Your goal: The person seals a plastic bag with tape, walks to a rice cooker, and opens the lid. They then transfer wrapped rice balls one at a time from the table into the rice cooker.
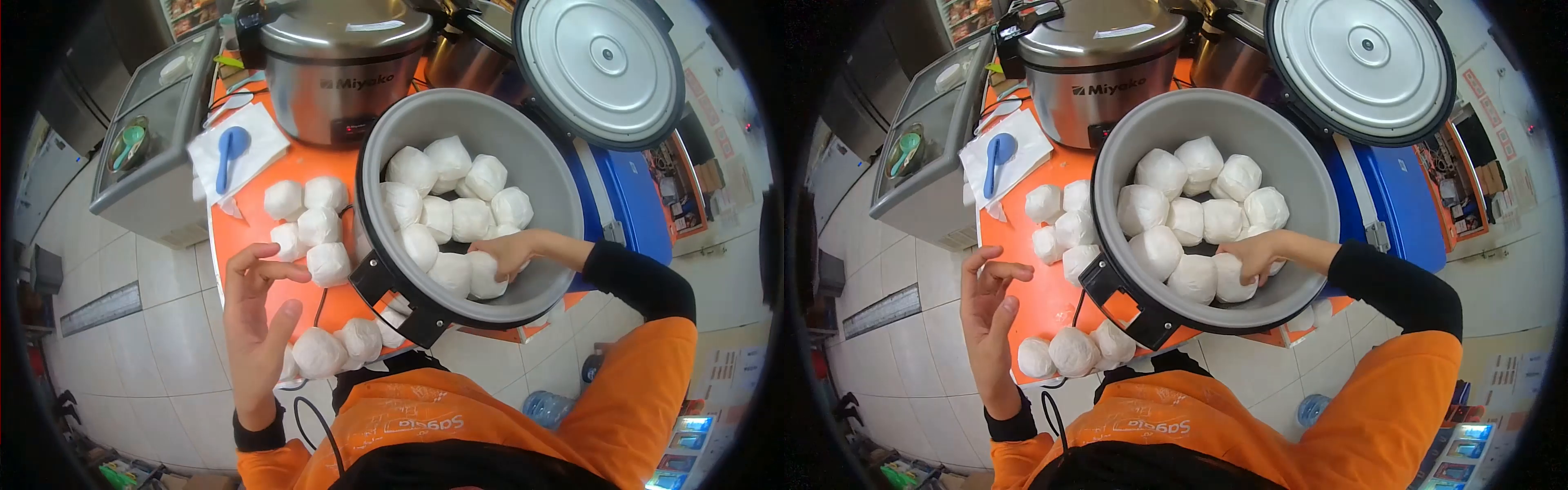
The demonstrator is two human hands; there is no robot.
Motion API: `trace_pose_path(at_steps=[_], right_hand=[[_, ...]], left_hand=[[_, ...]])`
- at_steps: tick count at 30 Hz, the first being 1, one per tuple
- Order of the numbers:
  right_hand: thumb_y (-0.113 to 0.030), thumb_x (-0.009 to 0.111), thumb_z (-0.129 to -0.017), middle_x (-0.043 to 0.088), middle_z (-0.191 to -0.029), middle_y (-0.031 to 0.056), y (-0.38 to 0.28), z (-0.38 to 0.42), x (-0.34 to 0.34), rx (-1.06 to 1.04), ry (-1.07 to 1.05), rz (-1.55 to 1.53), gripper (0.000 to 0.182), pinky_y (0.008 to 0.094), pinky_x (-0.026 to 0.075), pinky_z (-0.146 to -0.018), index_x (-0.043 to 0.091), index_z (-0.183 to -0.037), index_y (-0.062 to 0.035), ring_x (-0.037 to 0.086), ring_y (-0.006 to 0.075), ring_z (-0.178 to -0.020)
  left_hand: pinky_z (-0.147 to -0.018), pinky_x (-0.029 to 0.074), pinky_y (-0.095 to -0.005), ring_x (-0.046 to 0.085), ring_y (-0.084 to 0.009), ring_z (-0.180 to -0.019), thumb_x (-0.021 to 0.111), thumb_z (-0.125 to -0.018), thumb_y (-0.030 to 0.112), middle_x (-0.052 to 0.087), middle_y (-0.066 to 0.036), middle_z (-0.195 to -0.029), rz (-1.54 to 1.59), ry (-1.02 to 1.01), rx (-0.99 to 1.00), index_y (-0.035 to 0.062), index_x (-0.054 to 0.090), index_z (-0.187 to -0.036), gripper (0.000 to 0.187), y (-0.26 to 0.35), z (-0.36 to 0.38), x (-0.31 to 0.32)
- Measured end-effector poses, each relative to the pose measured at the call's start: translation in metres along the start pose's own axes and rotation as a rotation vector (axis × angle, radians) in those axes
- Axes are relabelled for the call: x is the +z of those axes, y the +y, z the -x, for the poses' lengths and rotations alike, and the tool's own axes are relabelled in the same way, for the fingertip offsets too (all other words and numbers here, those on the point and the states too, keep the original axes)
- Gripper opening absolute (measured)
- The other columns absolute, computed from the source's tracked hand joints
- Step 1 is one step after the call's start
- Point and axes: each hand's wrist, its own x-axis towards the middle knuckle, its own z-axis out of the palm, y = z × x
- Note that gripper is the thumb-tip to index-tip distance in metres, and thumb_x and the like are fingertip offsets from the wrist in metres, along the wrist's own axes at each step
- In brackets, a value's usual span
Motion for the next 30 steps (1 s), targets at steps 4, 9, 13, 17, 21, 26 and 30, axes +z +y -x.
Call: trace_pose_path(at_steps=[4, 9, 13, 17, 21, 26, 30], right_hand=[[-0.004, 0.061, -0.065, 0.059, -0.087, 0.0147, -0.024, 0.014, -0.003, 0.174, 0.031, 0.575, 0.065, 0.0318, 0.053, -0.05, 0.034, -0.124, -0.0105, 0.061, 0.021, -0.061], [-0.021, 0.067, -0.064, 0.059, -0.088, 0.0148, -0.038, 0.025, 0.002, 0.148, 0.121, 0.628, 0.063, 0.0356, 0.049, -0.06, 0.042, -0.121, -0.0125, 0.06, 0.0253, -0.073], [-0.035, 0.069, -0.062, 0.057, -0.099, 0.0159, -0.02, 0.012, 0.028, -0.055, 0.366, 0.645, 0.067, 0.0404, 0.047, -0.075, 0.044, -0.121, -0.0147, 0.058, 0.0305, -0.089], [-0.039, 0.069, -0.063, 0.054, -0.105, 0.0163, -0.02, -0.005, 0.015, 0.01, 0.189, 0.805, 0.07, 0.0402, 0.047, -0.074, 0.043, -0.123, -0.0156, 0.058, 0.032, -0.088], [-0.036, 0.071, -0.063, 0.056, -0.102, 0.0163, -0.02, 0.0, 0.008, -0.041, 0.15, 0.83, 0.071, 0.0391, 0.046, -0.078, 0.042, -0.124, -0.0144, 0.058, 0.0324, -0.09], [-0.03, 0.069, -0.064, 0.054, -0.108, 0.0153, -0.056, 0.063, -0.013, -0.276, 0.632, 0.673, 0.066, 0.0386, 0.046, -0.077, 0.042, -0.122, -0.0161, 0.057, 0.03, -0.09], [-0.016, 0.062, -0.071, 0.054, -0.11, 0.012, -0.088, 0.094, -0.01, -0.564, 0.765, 0.303, 0.05, 0.0337, 0.049, -0.074, 0.046, -0.118, -0.0097, 0.058, 0.0279, -0.089]], left_hand=[[-0.09, 0.033, -0.0341, 0.05, -0.0184, -0.093, 0.053, -0.072, 0.006, 0.056, -0.009, -0.088, -0.013, 0.021, 0.004, 0.0019, 0.038, -0.115, 0.046, 0.0, 0.009, -0.007], [-0.089, 0.033, -0.0336, 0.05, -0.0178, -0.092, 0.053, -0.074, 0.008, 0.055, -0.009, -0.088, -0.019, 0.087, 0.001, 0.0018, 0.037, -0.116, 0.045, -0.006, 0.02, -0.018], [-0.088, 0.034, -0.0335, 0.05, -0.0174, -0.091, 0.052, -0.075, 0.008, 0.055, -0.008, -0.088, -0.048, 0.125, -0.006, 0.0019, 0.037, -0.116, 0.044, -0.01, 0.022, -0.022], [-0.09, 0.035, -0.0335, 0.052, -0.0164, -0.089, 0.05, -0.08, 0.009, 0.056, -0.007, -0.084, -0.11, 0.183, 0.014, 0.003, 0.04, -0.115, 0.037, -0.016, 0.018, -0.019], [-0.08, 0.041, -0.0299, 0.054, -0.0163, -0.086, 0.053, -0.082, 0.009, 0.056, -0.006, -0.088, -0.365, 0.21, -0.098, 0.0029, 0.047, -0.109, 0.029, -0.066, 0.0, -0.042], [-0.086, 0.041, -0.033, 0.051, -0.0233, -0.101, 0.053, -0.085, 0.022, 0.052, -0.015, -0.109, -0.536, 0.212, -0.27, 0.0005, 0.047, -0.114, 0.036, -0.257, -0.033, -0.088], [-0.075, 0.047, -0.038, 0.055, -0.0282, -0.093, 0.057, -0.078, 0.041, 0.054, -0.021, -0.103, -0.481, 0.431, -0.298, -0.0071, 0.047, -0.111, 0.059, -0.32, -0.12, -0.107]])
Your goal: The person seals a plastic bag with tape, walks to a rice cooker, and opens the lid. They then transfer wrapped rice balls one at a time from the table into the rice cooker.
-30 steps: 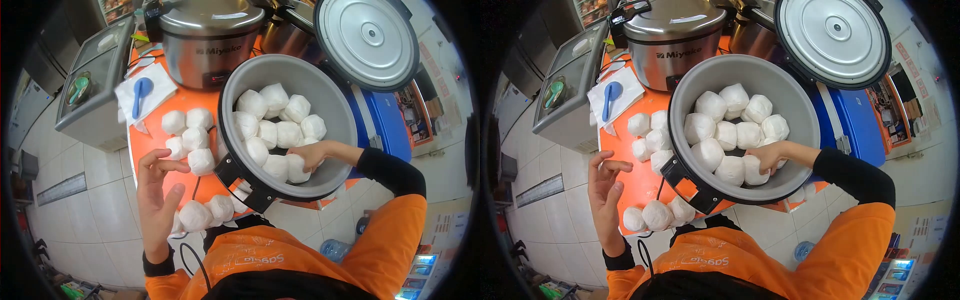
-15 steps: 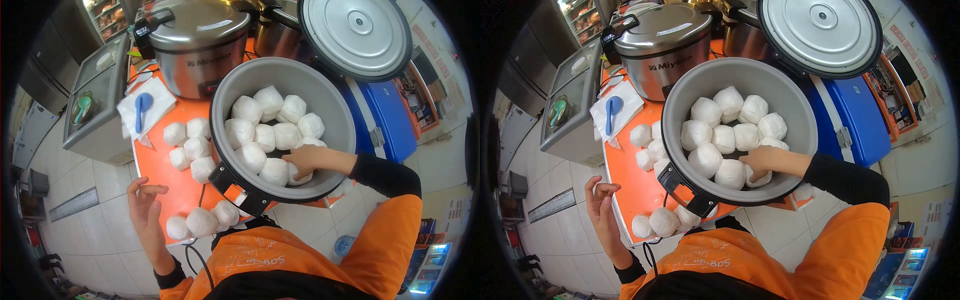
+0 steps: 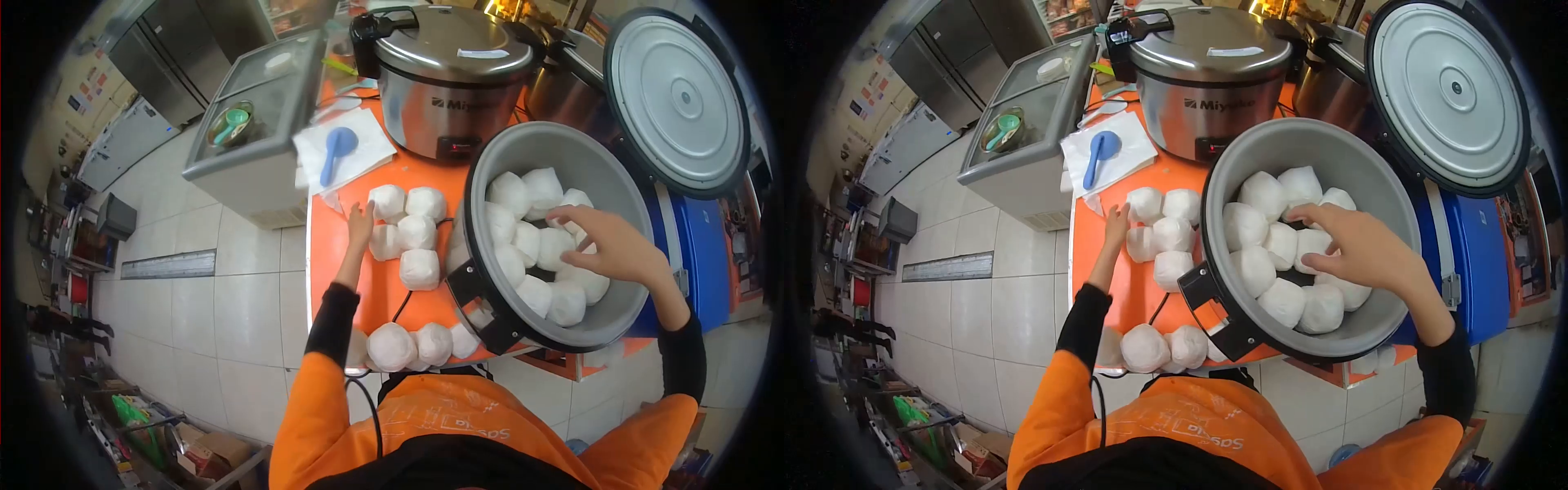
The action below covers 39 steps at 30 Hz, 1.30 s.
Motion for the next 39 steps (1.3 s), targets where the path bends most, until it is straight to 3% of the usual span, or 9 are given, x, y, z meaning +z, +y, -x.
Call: trace_pose_path(at_steps=[2, 6, 12, 14, 19, 24, 30, 34, 39], right_hand=[[-0.019, 0.063, -0.071, 0.057, -0.103, 0.0103, -0.014, 0.009, 0.0, 0.029, 0.046, 0.075, 0.045, 0.0335, 0.048, -0.072, 0.05, -0.113, -0.0122, 0.059, 0.0244, -0.083], [-0.02, 0.063, -0.072, 0.062, -0.091, 0.0087, -0.03, 0.033, 0.002, 0.108, 0.059, 0.091, 0.04, 0.0321, 0.048, -0.07, 0.052, -0.11, -0.0128, 0.061, 0.0224, -0.079], [-0.015, 0.06, -0.076, 0.062, -0.083, 0.0074, 0.003, 0.027, 0.0, 0.007, 0.305, -0.148, 0.026, 0.029, 0.047, -0.072, 0.056, -0.1, -0.0084, 0.061, 0.0189, -0.078], [-0.012, 0.06, -0.077, 0.061, -0.087, 0.0066, 0.004, 0.025, -0.006, -0.009, 0.346, -0.257, 0.027, 0.0281, 0.047, -0.074, 0.055, -0.102, -0.0072, 0.06, 0.0168, -0.082], [-0.009, 0.062, -0.076, 0.051, -0.112, 0.0089, -0.027, 0.011, -0.006, -0.079, 0.162, -0.735, 0.054, 0.0276, 0.045, -0.082, 0.038, -0.125, -0.0109, 0.053, 0.0159, -0.099], [-0.005, 0.065, -0.069, 0.041, -0.12, 0.0087, -0.021, -0.004, 0.002, -0.202, 0.077, -0.88, 0.077, 0.032, 0.042, -0.089, 0.023, -0.132, -0.0139, 0.045, 0.0191, -0.111], [-0.006, 0.054, -0.069, 0.044, -0.105, 0.0072, 0.069, -0.027, 0.031, 0.478, 0.08, -1.19, 0.064, 0.0354, 0.044, -0.081, 0.029, -0.127, -0.0152, 0.049, 0.0187, -0.097], [-0.005, 0.047, -0.065, 0.043, -0.104, 0.0059, 0.18, -0.079, 0.131, 0.549, -0.022, -1.45, 0.067, 0.0417, 0.043, -0.084, 0.027, -0.128, -0.0133, 0.047, 0.0202, -0.097], [-0.01, 0.048, -0.065, 0.042, -0.114, 0.0136, 0.127, -0.068, 0.086, 0.626, -0.169, -0.645, 0.064, 0.0357, 0.051, -0.072, 0.03, -0.127, -0.0092, 0.052, 0.0238, -0.094]], left_hand=[[-0.066, 0.05, -0.0394, 0.058, -0.0303, -0.086, 0.06, -0.073, 0.046, 0.055, -0.021, -0.1, 0.346, -0.283, -0.419, -0.0077, 0.05, -0.108, 0.065, 0.024, -0.022, 0.007], [-0.053, 0.05, -0.0388, 0.059, -0.0278, -0.071, 0.067, -0.062, 0.045, 0.058, -0.016, -0.085, 0.113, -0.254, -0.461, -0.0066, 0.055, -0.095, 0.062, 0.064, -0.021, 0.012], [-0.074, 0.046, -0.0343, 0.056, -0.0266, -0.085, 0.074, -0.058, 0.031, 0.056, -0.017, -0.095, -0.009, 0.113, -0.093, -0.002, 0.048, -0.105, 0.063, 0.038, -0.025, 0.027], [-0.079, 0.048, -0.0354, 0.056, -0.0254, -0.091, 0.074, -0.06, 0.015, 0.055, -0.019, -0.099, 0.172, 0.079, 0.069, 0.0001, 0.036, -0.114, 0.068, 0.125, 0.017, -0.011], [-0.079, 0.048, -0.0338, 0.051, -0.0247, -0.101, 0.072, -0.06, 0.007, 0.04, -0.018, -0.119, 0.375, -0.66, 0.505, 0.005, 0.028, -0.122, 0.077, 0.301, 0.102, -0.075], [-0.076, 0.046, -0.0323, 0.048, -0.0263, -0.106, 0.071, -0.066, 0.021, 0.027, -0.011, -0.13, 0.316, -0.865, 0.628, 0.0049, 0.022, -0.131, 0.083, 0.375, 0.163, -0.019], [-0.083, 0.043, -0.0349, 0.044, -0.0278, -0.11, 0.059, -0.079, 0.01, 0.029, -0.015, -0.129, 0.288, -0.501, 0.741, 0.0094, 0.015, -0.134, 0.07, 0.331, 0.145, -0.023], [-0.092, 0.036, -0.0348, 0.043, -0.0249, -0.112, 0.05, -0.085, 0.013, 0.038, -0.015, -0.125, 0.49, -0.315, 0.449, 0.0088, 0.016, -0.135, 0.061, 0.279, 0.151, -0.075], [-0.089, 0.038, -0.0339, 0.047, -0.0213, -0.106, 0.046, -0.087, 0.02, 0.049, -0.013, -0.11, 0.392, -0.079, 0.045, 0.0079, 0.021, -0.132, 0.053, 0.167, 0.185, -0.133]])
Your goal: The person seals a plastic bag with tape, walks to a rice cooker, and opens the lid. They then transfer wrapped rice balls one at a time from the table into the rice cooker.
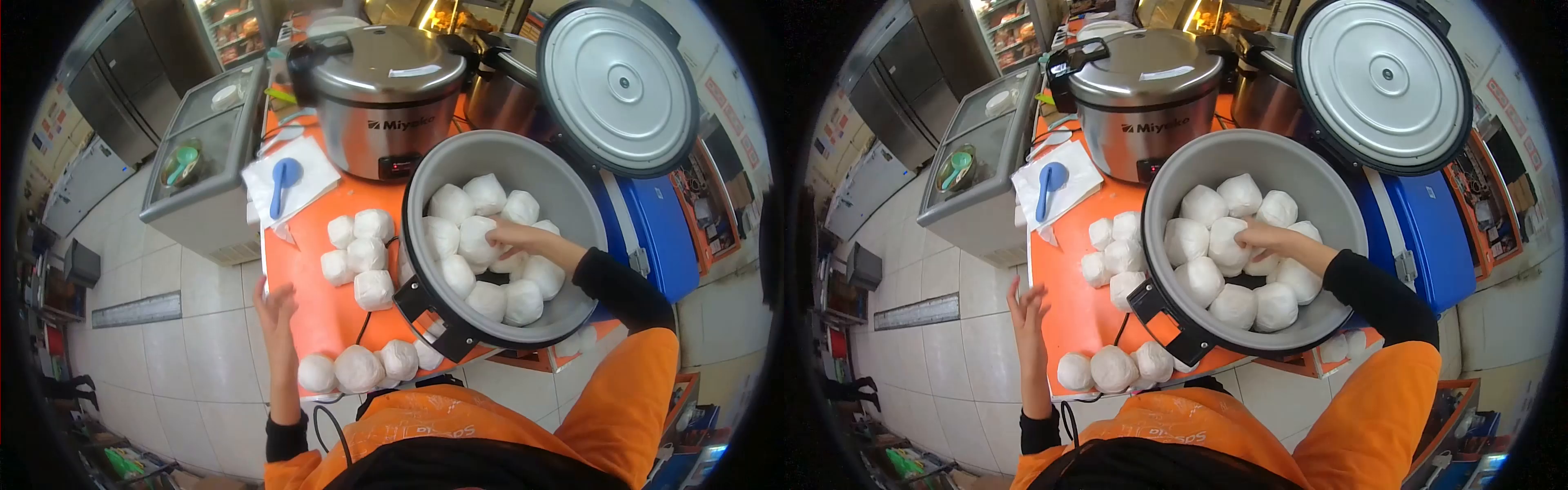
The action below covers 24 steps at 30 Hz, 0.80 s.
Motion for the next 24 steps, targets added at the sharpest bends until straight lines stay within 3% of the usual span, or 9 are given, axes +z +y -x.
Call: trace_pose_path(at_steps=[4, 9, 12, 13, 15, 18, 21, 22, 24], right_hand=[[-0.017, 0.05, -0.067, 0.04, -0.121, 0.0159, -0.002, -0.005, 0.008, -0.175, 0.157, 0.163, 0.063, 0.0363, 0.053, -0.057, 0.033, -0.126, -0.0053, 0.054, 0.027, -0.095], [-0.022, 0.051, -0.068, 0.043, -0.121, 0.018, -0.018, -0.006, 0.01, -0.12, 0.229, 0.693, 0.063, 0.035, 0.052, -0.047, 0.035, -0.126, -0.0015, 0.055, 0.0308, -0.095], [-0.024, 0.054, -0.068, 0.042, -0.121, 0.0195, -0.038, 0.011, 0.007, -0.15, 0.13, 0.837, 0.062, 0.0358, 0.052, -0.057, 0.038, -0.125, -0.0048, 0.056, 0.0311, -0.092], [-0.025, 0.055, -0.069, 0.044, -0.119, 0.0189, -0.036, 0.015, 0.009, -0.239, 0.236, 0.9, 0.06, 0.0367, 0.051, -0.062, 0.039, -0.123, -0.0067, 0.056, 0.0306, -0.091], [-0.027, 0.057, -0.069, 0.047, -0.115, 0.0177, -0.028, 0.027, 0.009, -0.407, 0.461, 1.017, 0.056, 0.0385, 0.05, -0.071, 0.042, -0.121, -0.0106, 0.057, 0.0295, -0.089], [-0.028, 0.058, -0.071, 0.052, -0.107, 0.0145, -0.043, 0.066, 0.014, -0.468, 0.64, 0.86, 0.05, 0.0403, 0.045, -0.08, 0.045, -0.117, -0.0148, 0.057, 0.0285, -0.089], [-0.022, 0.057, -0.073, 0.055, -0.1, 0.0119, -0.048, 0.107, 0.009, -0.584, 0.687, 0.592, 0.044, 0.0371, 0.046, -0.077, 0.046, -0.115, -0.0143, 0.057, 0.0271, -0.088], [-0.019, 0.057, -0.073, 0.055, -0.1, 0.0114, -0.044, 0.119, 0.005, -0.625, 0.719, 0.544, 0.043, 0.0359, 0.046, -0.076, 0.047, -0.114, -0.0135, 0.057, 0.0261, -0.087], [-0.013, 0.057, -0.074, 0.055, -0.101, 0.0104, -0.035, 0.142, 0.001, -0.715, 0.769, 0.447, 0.04, 0.0335, 0.047, -0.074, 0.048, -0.113, -0.0118, 0.057, 0.0241, -0.087]], left_hand=[[-0.085, 0.039, -0.0324, 0.05, -0.0183, -0.1, 0.052, -0.084, 0.016, 0.053, -0.008, -0.102, -0.018, 0.089, -0.232, 0.0074, 0.031, -0.126, 0.048, -0.043, 0.031, -0.036], [-0.086, 0.04, -0.0334, 0.051, -0.0214, -0.097, 0.052, -0.084, 0.017, 0.053, -0.013, -0.104, -0.244, -0.334, -0.083, 0.0022, 0.045, -0.115, 0.035, -0.092, -0.003, -0.004], [-0.084, 0.042, -0.0345, 0.051, -0.0192, -0.101, 0.054, -0.083, 0.025, 0.052, -0.015, -0.108, -0.446, -0.258, 0.061, -0.0014, 0.042, -0.118, 0.046, -0.182, -0.065, 0.029], [-0.083, 0.043, -0.0352, 0.052, -0.0213, -0.1, 0.055, -0.082, 0.028, 0.052, -0.018, -0.109, -0.539, -0.174, 0.17, -0.0025, 0.041, -0.119, 0.05, -0.2, -0.083, 0.04], [-0.079, 0.045, -0.036, 0.055, -0.0276, -0.096, 0.059, -0.078, 0.035, 0.051, -0.023, -0.109, -0.477, -0.274, 0.017, -0.0038, 0.038, -0.122, 0.061, -0.187, -0.108, 0.06], [-0.076, 0.046, -0.0362, 0.057, -0.0311, -0.09, 0.062, -0.073, 0.04, 0.052, -0.023, -0.107, -0.752, -0.464, -0.098, -0.0047, 0.039, -0.119, 0.068, -0.169, -0.136, 0.077], [-0.076, 0.046, -0.0357, 0.057, -0.032, -0.09, 0.066, -0.068, 0.043, 0.055, -0.022, -0.102, -0.825, -0.184, 0.102, -0.0057, 0.042, -0.114, 0.071, -0.151, -0.125, 0.093], [-0.077, 0.046, -0.036, 0.057, -0.0327, -0.092, 0.067, -0.066, 0.042, 0.057, -0.022, -0.098, -0.79, -0.184, 0.043, -0.006, 0.043, -0.11, 0.069, -0.142, -0.121, 0.094], [-0.078, 0.045, -0.0383, 0.057, -0.0343, -0.09, 0.068, -0.066, 0.038, 0.058, -0.023, -0.094, -0.879, -0.432, -0.006, -0.0062, 0.045, -0.106, 0.064, -0.127, -0.103, 0.09]])
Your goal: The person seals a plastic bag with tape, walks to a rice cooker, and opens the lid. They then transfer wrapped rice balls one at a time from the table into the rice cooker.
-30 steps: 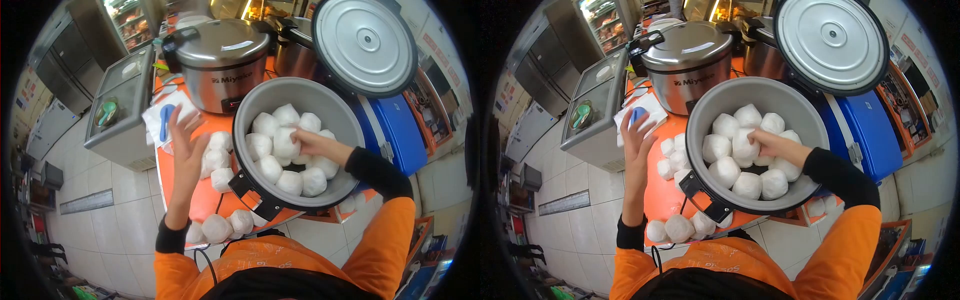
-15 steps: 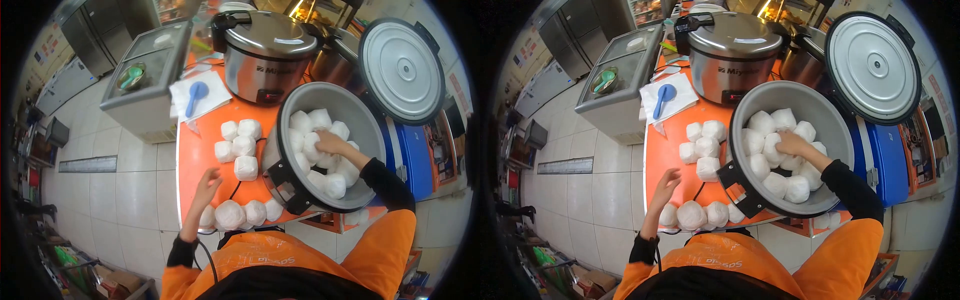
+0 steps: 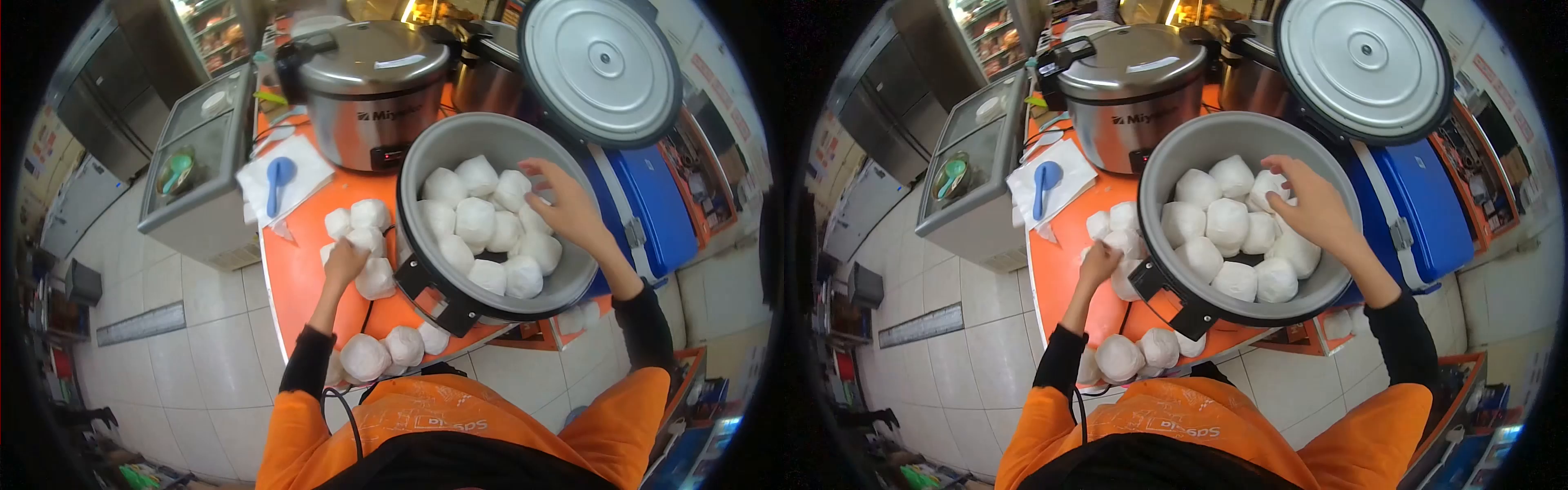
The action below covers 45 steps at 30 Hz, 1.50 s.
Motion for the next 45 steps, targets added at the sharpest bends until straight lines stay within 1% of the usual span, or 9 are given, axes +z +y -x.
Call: trace_pose_path(at_steps=[7, 10, 20, 24, 31, 33, 36, 41, 45], right_hand=[[-0.004, 0.054, -0.077, 0.058, -0.096, 0.0075, -0.024, 0.034, -0.03, 0.278, -0.008, -0.238, 0.034, 0.0274, 0.046, -0.071, 0.05, -0.11, -0.007, 0.057, 0.0152, -0.088], [-0.004, 0.053, -0.077, 0.059, -0.093, 0.0077, -0.021, 0.03, -0.023, 0.222, -0.017, -0.305, 0.03, 0.0271, 0.046, -0.071, 0.052, -0.107, -0.0066, 0.057, 0.0154, -0.087], [-0.006, 0.054, -0.078, 0.061, -0.089, 0.0077, -0.031, 0.003, -0.017, 0.044, -0.075, -0.43, 0.023, 0.0272, 0.047, -0.075, 0.055, -0.1, -0.0029, 0.061, 0.0161, -0.084], [-0.008, 0.055, -0.079, 0.059, -0.097, 0.0088, -0.033, 0.003, -0.013, 0.002, -0.294, -0.586, 0.028, 0.0278, 0.047, -0.076, 0.053, -0.106, -0.0047, 0.06, 0.0165, -0.087], [-0.015, 0.062, -0.075, 0.049, -0.111, 0.0148, -0.055, -0.009, 0.001, -0.07, -0.683, -1.064, 0.069, 0.029, 0.05, -0.073, 0.021, -0.13, -0.0137, 0.055, 0.0191, -0.094], [-0.006, 0.061, -0.071, 0.049, -0.11, 0.0135, -0.04, -0.02, -0.021, 0.088, -0.703, -1.021, 0.067, 0.0279, 0.051, -0.07, 0.023, -0.127, -0.0121, 0.054, 0.0167, -0.094], [-0.012, 0.059, -0.072, 0.051, -0.105, 0.011, 0.004, -0.033, -0.03, 0.215, -0.787, -0.774, 0.059, 0.0318, 0.053, -0.063, 0.029, -0.122, -0.0151, 0.056, 0.0204, -0.087], [-0.014, 0.061, -0.065, 0.049, -0.103, 0.0133, 0.087, -0.055, 0.015, 0.472, -0.922, -0.11, 0.061, 0.0336, 0.055, -0.059, 0.032, -0.119, -0.0141, 0.056, 0.0238, -0.084], [-0.01, 0.061, -0.064, 0.047, -0.103, 0.0148, 0.111, -0.068, 0.065, 0.484, -1.022, -0.138, 0.062, 0.0344, 0.055, -0.06, 0.033, -0.119, -0.0134, 0.055, 0.0257, -0.087]], left_hand=[[-0.077, 0.047, -0.0359, 0.059, -0.0285, -0.091, 0.073, -0.062, 0.028, 0.059, -0.023, -0.097, 0.207, -0.104, 0.127, -0.0062, 0.049, -0.102, 0.059, -0.034, 0.023, 0.036], [-0.076, 0.047, -0.0341, 0.057, -0.023, -0.092, 0.077, -0.058, 0.025, 0.058, -0.018, -0.099, 0.461, -0.231, -0.162, -0.0052, 0.047, -0.107, 0.065, -0.022, 0.031, 0.029], [-0.07, 0.051, -0.0378, 0.055, -0.0271, -0.092, 0.066, -0.066, 0.008, 0.048, -0.016, -0.106, 0.888, 0.08, -0.515, 0.0024, 0.032, -0.116, 0.061, -0.006, 0.071, 0.0], [-0.08, 0.048, -0.0393, 0.047, -0.0295, -0.106, 0.064, -0.066, 0.012, 0.039, -0.016, -0.117, 1.084, 0.353, -0.057, 0.0069, 0.026, -0.123, 0.069, 0.053, 0.125, -0.081], [-0.081, 0.048, -0.037, 0.053, -0.0302, -0.102, 0.07, -0.065, 0.008, 0.047, -0.021, -0.11, 0.906, 0.005, 0.491, 0.0104, 0.014, -0.127, 0.083, 0.23, 0.138, -0.106], [-0.083, 0.047, -0.0379, 0.049, -0.0296, -0.107, 0.069, -0.069, 0.01, 0.039, -0.02, -0.121, 0.931, -0.169, 0.489, 0.0095, 0.012, -0.13, 0.083, 0.244, 0.131, -0.103], [-0.088, 0.042, -0.0397, 0.037, -0.0281, -0.117, 0.067, -0.071, 0.01, 0.011, -0.01, -0.138, 0.43, 0.04, 0.643, 0.01, 0.004, -0.136, 0.09, 0.23, 0.133, -0.103], [-0.088, 0.041, -0.0388, 0.043, -0.024, -0.111, 0.055, -0.075, 0.005, 0.041, -0.012, -0.121, 0.89, 0.224, 0.499, 0.0101, 0.003, -0.136, 0.08, 0.2, 0.151, -0.118], [-0.086, 0.042, -0.0356, 0.047, -0.022, -0.107, 0.05, -0.079, 0.005, 0.051, -0.012, -0.108, 0.878, 0.327, 0.395, 0.0116, 0.008, -0.136, 0.071, 0.157, 0.157, -0.118]])
